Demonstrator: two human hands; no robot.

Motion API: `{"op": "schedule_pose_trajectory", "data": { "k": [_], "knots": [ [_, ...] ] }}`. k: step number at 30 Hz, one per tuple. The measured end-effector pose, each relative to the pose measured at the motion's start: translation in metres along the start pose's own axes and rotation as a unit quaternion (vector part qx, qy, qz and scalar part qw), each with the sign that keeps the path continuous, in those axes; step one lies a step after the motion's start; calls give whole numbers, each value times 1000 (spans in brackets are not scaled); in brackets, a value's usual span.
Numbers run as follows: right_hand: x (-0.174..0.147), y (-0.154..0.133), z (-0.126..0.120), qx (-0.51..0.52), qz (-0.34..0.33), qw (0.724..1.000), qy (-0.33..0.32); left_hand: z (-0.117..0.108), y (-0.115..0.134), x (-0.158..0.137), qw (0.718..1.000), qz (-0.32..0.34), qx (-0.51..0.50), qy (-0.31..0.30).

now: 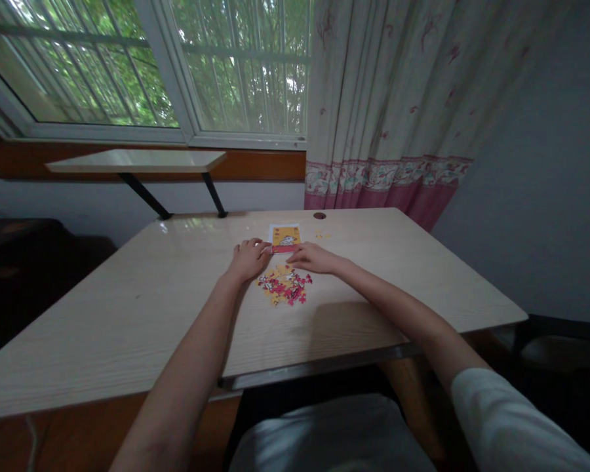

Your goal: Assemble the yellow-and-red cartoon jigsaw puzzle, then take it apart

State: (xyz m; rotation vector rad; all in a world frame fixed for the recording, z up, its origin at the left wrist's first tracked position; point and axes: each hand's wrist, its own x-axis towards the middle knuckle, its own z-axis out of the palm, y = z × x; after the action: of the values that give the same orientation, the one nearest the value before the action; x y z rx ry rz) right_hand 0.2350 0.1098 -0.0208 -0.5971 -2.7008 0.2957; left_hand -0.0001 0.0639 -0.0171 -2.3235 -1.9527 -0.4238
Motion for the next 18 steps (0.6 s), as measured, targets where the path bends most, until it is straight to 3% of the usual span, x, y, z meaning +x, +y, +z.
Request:
{"op": "schedule_pose_trajectory", "data": {
  "k": [4,9,13,18],
  "knots": [
    [3,-3,6,1,-15,1000,-9,-3,6,-1,1000,23,4,8],
    [-4,-1,-3,13,14,1000,-10,-6,17,-2,998,55,3,3],
    [-11,-7,-10,-16,80,997,-9,-7,29,-3,995,95,-2,-12],
    [-23,-13,-17,16,191,980,-60,-9,44,-5,990,136,-17,-33]
  ]
}}
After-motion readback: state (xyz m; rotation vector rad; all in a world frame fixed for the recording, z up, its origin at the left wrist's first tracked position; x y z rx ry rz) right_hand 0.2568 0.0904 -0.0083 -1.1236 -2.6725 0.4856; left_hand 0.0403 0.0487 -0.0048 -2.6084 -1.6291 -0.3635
